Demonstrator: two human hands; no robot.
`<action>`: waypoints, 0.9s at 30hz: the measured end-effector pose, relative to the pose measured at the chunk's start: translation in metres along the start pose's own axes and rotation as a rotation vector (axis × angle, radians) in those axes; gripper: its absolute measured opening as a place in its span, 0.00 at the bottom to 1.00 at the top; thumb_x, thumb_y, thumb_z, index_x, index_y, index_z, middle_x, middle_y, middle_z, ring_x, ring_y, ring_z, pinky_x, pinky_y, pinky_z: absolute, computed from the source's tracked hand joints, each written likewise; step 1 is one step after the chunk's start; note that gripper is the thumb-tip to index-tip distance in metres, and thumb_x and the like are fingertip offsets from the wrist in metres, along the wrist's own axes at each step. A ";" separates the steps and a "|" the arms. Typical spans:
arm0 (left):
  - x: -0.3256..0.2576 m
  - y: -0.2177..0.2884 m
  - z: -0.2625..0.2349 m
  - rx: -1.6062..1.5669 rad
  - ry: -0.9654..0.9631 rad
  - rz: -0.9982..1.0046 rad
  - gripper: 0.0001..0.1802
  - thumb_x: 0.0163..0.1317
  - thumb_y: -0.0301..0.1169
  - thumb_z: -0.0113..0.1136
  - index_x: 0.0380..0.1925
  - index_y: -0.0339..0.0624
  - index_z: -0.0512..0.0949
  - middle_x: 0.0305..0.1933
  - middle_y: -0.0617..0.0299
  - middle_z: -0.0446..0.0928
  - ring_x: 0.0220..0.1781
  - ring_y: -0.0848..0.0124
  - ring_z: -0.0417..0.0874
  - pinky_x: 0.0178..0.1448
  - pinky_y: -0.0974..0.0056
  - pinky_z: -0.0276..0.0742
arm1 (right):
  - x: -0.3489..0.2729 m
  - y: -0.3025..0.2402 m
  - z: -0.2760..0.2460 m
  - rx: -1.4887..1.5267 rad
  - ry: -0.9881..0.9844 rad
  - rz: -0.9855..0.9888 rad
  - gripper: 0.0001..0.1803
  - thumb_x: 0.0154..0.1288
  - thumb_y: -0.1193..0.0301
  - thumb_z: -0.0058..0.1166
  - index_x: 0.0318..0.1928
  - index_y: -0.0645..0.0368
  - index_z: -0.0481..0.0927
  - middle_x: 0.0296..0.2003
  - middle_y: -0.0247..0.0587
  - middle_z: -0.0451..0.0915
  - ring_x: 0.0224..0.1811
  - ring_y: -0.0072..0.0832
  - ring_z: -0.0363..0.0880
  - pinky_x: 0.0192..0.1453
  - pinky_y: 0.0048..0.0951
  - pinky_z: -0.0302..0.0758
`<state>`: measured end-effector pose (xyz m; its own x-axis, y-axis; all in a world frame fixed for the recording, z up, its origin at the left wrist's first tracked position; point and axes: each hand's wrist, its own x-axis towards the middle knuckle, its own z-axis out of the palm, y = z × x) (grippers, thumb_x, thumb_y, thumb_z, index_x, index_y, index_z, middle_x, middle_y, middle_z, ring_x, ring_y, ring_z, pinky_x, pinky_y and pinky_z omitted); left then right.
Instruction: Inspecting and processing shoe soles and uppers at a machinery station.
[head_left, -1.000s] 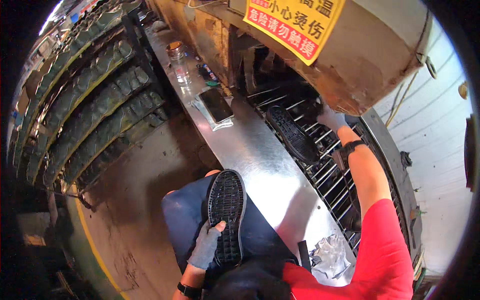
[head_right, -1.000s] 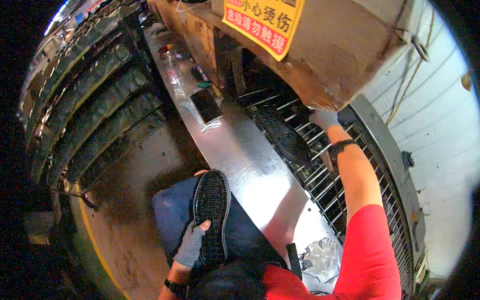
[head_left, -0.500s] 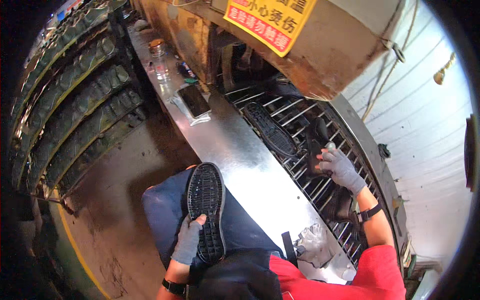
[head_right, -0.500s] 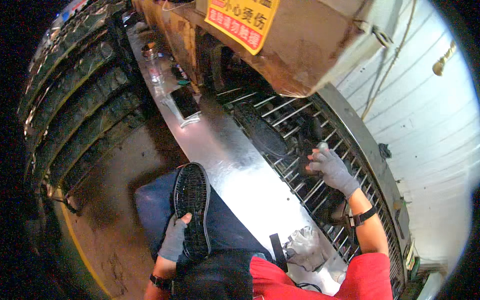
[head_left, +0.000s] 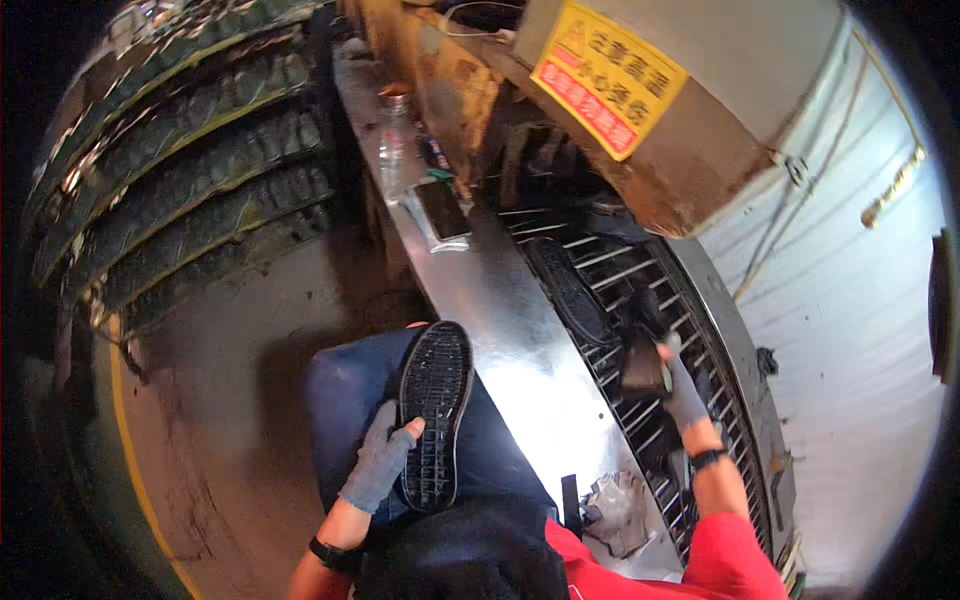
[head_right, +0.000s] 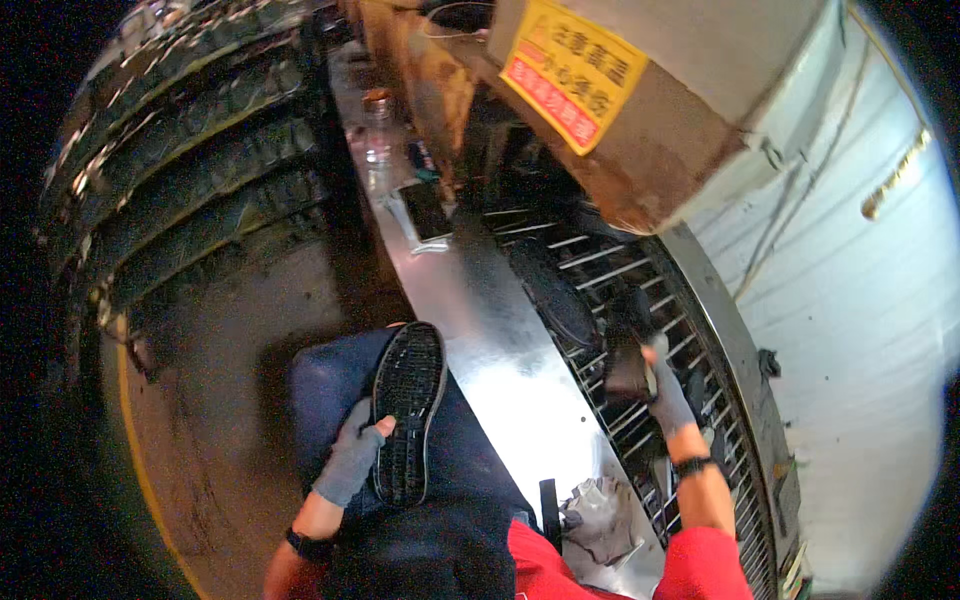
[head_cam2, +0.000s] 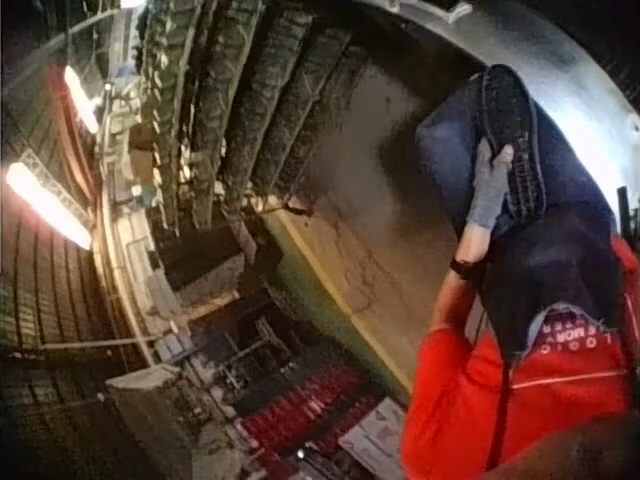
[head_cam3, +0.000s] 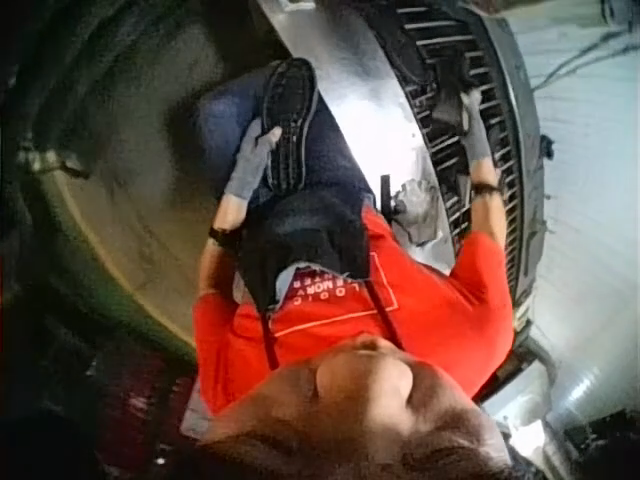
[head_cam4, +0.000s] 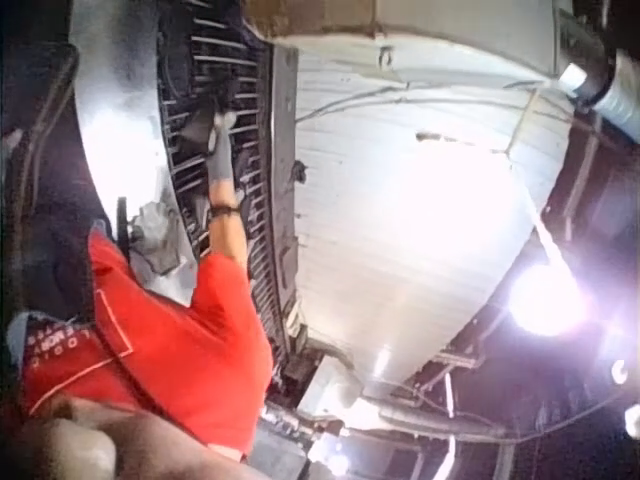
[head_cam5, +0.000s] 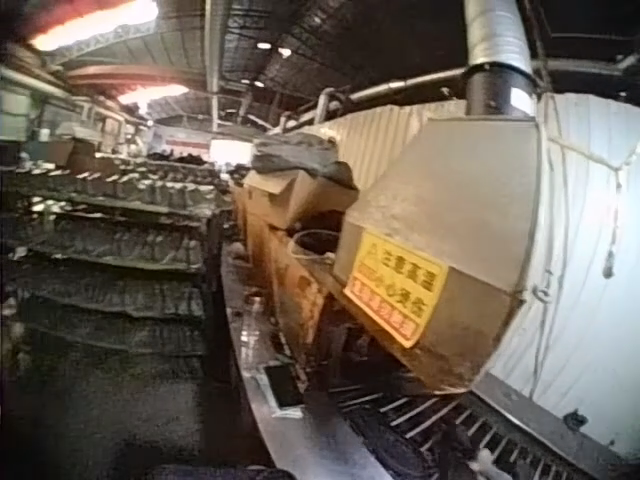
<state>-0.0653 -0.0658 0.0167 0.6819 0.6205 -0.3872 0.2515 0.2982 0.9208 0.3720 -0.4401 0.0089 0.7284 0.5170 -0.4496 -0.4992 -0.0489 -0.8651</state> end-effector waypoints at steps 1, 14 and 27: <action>-0.004 -0.005 -0.006 0.171 0.072 0.127 0.28 0.76 0.38 0.63 0.69 0.33 0.74 0.63 0.55 0.81 0.62 0.69 0.79 0.72 0.63 0.72 | -0.022 0.003 0.015 0.048 0.011 -0.024 0.36 0.73 0.48 0.61 0.70 0.61 0.77 0.61 0.43 0.85 0.59 0.36 0.86 0.66 0.39 0.83; 0.058 0.085 0.047 -0.058 0.023 0.463 0.42 0.81 0.52 0.56 0.83 0.40 0.56 0.73 0.60 0.72 0.75 0.72 0.67 0.77 0.60 0.67 | -0.129 0.044 0.228 -0.227 -0.623 -0.019 0.72 0.50 0.32 0.76 0.82 0.62 0.57 0.74 0.47 0.71 0.75 0.39 0.71 0.81 0.42 0.66; -0.007 0.108 0.046 -0.953 -0.214 0.210 0.37 0.85 0.59 0.33 0.82 0.47 0.61 0.79 0.60 0.70 0.76 0.64 0.73 0.83 0.58 0.65 | -0.086 0.116 0.312 0.195 -0.572 0.213 0.63 0.68 0.19 0.35 0.77 0.67 0.65 0.69 0.60 0.75 0.70 0.51 0.78 0.79 0.50 0.71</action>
<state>-0.0111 -0.0710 0.1211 0.7821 0.6118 -0.1186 -0.4803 0.7130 0.5108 0.1049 -0.2241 0.0166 0.2648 0.8902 -0.3707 -0.7209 -0.0726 -0.6893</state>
